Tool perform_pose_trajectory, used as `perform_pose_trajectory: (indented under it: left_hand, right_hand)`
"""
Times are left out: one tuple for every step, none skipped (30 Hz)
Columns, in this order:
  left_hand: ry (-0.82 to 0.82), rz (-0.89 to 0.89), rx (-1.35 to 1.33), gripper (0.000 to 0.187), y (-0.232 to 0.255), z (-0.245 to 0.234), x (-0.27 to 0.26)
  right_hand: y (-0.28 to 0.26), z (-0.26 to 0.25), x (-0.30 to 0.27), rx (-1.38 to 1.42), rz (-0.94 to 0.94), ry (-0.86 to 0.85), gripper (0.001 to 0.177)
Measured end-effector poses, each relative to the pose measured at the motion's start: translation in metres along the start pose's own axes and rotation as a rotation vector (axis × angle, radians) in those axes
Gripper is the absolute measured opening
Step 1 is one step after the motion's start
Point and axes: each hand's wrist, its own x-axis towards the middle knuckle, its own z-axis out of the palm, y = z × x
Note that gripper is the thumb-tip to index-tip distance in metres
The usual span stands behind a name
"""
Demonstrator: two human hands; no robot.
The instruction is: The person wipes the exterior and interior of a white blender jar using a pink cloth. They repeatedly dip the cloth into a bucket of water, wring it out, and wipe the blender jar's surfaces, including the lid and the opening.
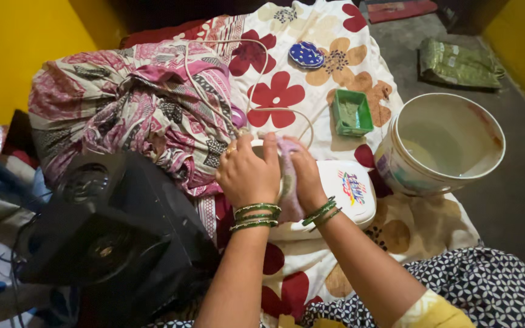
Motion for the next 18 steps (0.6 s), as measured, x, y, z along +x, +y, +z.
perform_pose_trajectory:
  left_hand:
    - [0.003,0.001,0.004,0.053,0.001,0.0,0.0]
    - [0.006,0.003,0.009,0.054,0.001,0.0,0.0]
    - [0.011,0.003,0.015,0.054,0.001,0.0,0.001]
    - [-0.003,-0.01,0.017,0.054,0.0,-0.001,0.0]
    - [-0.011,-0.019,0.016,0.054,0.001,-0.001,0.001]
    - [-0.02,-0.029,0.015,0.055,0.001,-0.001,0.002]
    - [-0.001,-0.017,0.015,0.054,0.001,-0.001,0.002]
    - [0.018,-0.005,0.014,0.053,0.001,-0.001,0.002]
    - [0.036,0.005,0.012,0.053,0.001,-0.001,0.001]
    - [0.023,0.004,0.02,0.051,0.001,-0.001,0.001]
    - [0.011,0.002,0.028,0.05,0.002,-0.001,0.002]
    - [-0.001,-0.001,0.036,0.048,0.002,-0.001,0.002]
    - [-0.009,-0.007,0.049,0.048,0.002,-0.001,0.002]
    - [-0.018,-0.013,0.062,0.048,0.003,-0.001,0.002]
    - [-0.029,-0.017,0.076,0.048,0.003,0.0,0.002]
    - [-0.013,-0.006,0.059,0.046,0.002,0.001,0.001]
    - [0.003,0.006,0.045,0.045,0.0,0.003,0.001]
    - [0.019,0.019,0.03,0.043,-0.002,0.005,0.002]
  right_hand:
    - [0.01,-0.009,0.0,0.072,0.081,-0.016,0.043]
    - [0.021,-0.016,-0.001,0.045,0.095,-0.016,0.043]
    - [0.031,-0.02,-0.003,0.02,0.11,-0.016,0.044]
    - [0.038,-0.023,-0.009,-0.005,0.124,-0.018,0.044]
    - [0.043,-0.024,-0.017,0.15,0.284,0.036,0.045]
    - [0.047,-0.022,-0.031,0.306,0.444,0.09,0.047]
    - [0.049,-0.021,-0.046,0.462,0.605,0.143,0.049]
    - [0.05,-0.021,-0.058,0.282,0.444,0.139,0.049]
    - [0.05,-0.021,-0.069,0.102,0.282,0.132,0.049]
    - [0.049,-0.022,-0.077,-0.077,0.118,0.123,0.05]
    - [0.043,-0.023,-0.086,-0.073,0.203,0.124,0.053]
    - [0.034,-0.024,-0.096,-0.068,0.288,0.126,0.057]
    - [0.023,-0.022,-0.102,-0.063,0.37,0.126,0.062]
    - [0.012,-0.016,-0.103,-0.126,0.27,0.117,0.064]
    - [0.0,-0.008,-0.104,-0.189,0.171,0.109,0.066]
    - [-0.011,0.0,-0.104,-0.25,0.072,0.101,0.069]
    - [-0.022,0.009,-0.099,-0.229,-0.016,0.091,0.071]
    - [-0.031,0.018,-0.089,-0.207,-0.103,0.081,0.074]
